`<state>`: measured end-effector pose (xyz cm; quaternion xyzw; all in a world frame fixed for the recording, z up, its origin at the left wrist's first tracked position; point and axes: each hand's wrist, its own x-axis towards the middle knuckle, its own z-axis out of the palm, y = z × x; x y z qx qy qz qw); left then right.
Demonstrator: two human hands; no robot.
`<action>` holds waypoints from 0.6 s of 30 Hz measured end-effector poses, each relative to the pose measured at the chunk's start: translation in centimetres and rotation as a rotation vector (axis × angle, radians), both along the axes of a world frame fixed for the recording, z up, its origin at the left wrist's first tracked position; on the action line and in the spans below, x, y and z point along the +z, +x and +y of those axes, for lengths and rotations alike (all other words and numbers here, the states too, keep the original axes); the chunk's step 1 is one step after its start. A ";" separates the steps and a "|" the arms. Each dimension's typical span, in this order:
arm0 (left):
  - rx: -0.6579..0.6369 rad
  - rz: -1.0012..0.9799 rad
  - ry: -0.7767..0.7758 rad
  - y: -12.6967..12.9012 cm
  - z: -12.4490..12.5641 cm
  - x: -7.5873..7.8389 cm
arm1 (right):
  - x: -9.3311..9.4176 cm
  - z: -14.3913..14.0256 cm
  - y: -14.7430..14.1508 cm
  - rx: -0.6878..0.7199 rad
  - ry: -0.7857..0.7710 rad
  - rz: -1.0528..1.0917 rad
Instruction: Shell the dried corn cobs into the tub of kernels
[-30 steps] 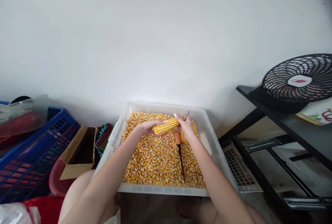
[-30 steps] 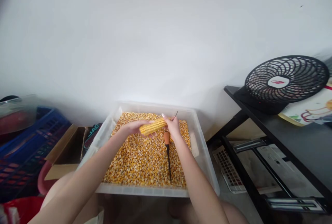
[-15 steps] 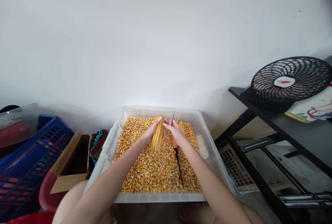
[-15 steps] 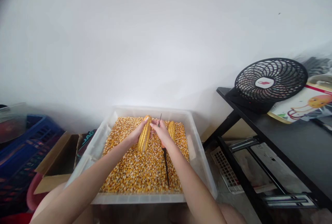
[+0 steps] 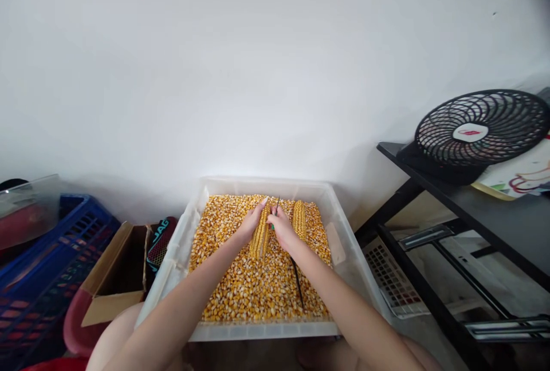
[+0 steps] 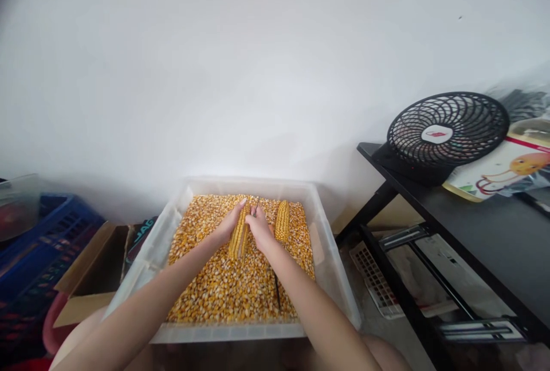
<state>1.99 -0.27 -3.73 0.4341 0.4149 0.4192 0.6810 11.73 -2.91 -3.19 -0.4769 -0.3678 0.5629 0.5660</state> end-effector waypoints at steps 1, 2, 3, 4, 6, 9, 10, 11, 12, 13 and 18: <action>-0.014 -0.029 -0.012 0.0 0.1 -0.1 | 0.0 0.1 0.0 0.014 -0.019 0.032; -0.034 -0.057 -0.024 0.0 0.2 -0.2 | 0.1 0.2 0.0 0.030 -0.034 0.058; -0.050 -0.072 -0.040 0.0 0.2 -0.2 | 0.1 0.3 0.1 0.045 -0.046 0.069; -0.060 -0.075 -0.055 0.1 0.2 -0.2 | 0.1 0.3 0.1 0.055 -0.055 0.064; -0.052 -0.050 -0.059 0.2 0.1 -0.1 | 0.0 0.4 0.0 0.052 -0.063 0.020; 0.032 0.065 -0.001 0.3 -0.3 0.1 | -0.4 0.3 -0.2 0.015 -0.077 -0.050; 0.061 0.109 0.021 0.4 -0.4 0.2 | -0.5 0.2 -0.4 -0.004 -0.068 -0.075; 0.088 0.146 0.039 0.4 -0.5 0.3 | -0.5 0.1 -0.5 -0.019 -0.055 -0.110; 0.105 0.169 0.043 0.4 -0.5 0.3 | -0.5 0.1 -0.5 -0.026 -0.044 -0.149; 0.108 0.173 0.032 0.4 -0.5 0.3 | -0.5 0.0 -0.5 -0.019 -0.036 -0.183; -0.108 0.029 -0.105 0.0 0.2 0.0 | 0.0 0.5 0.9 0.160 0.011 -0.195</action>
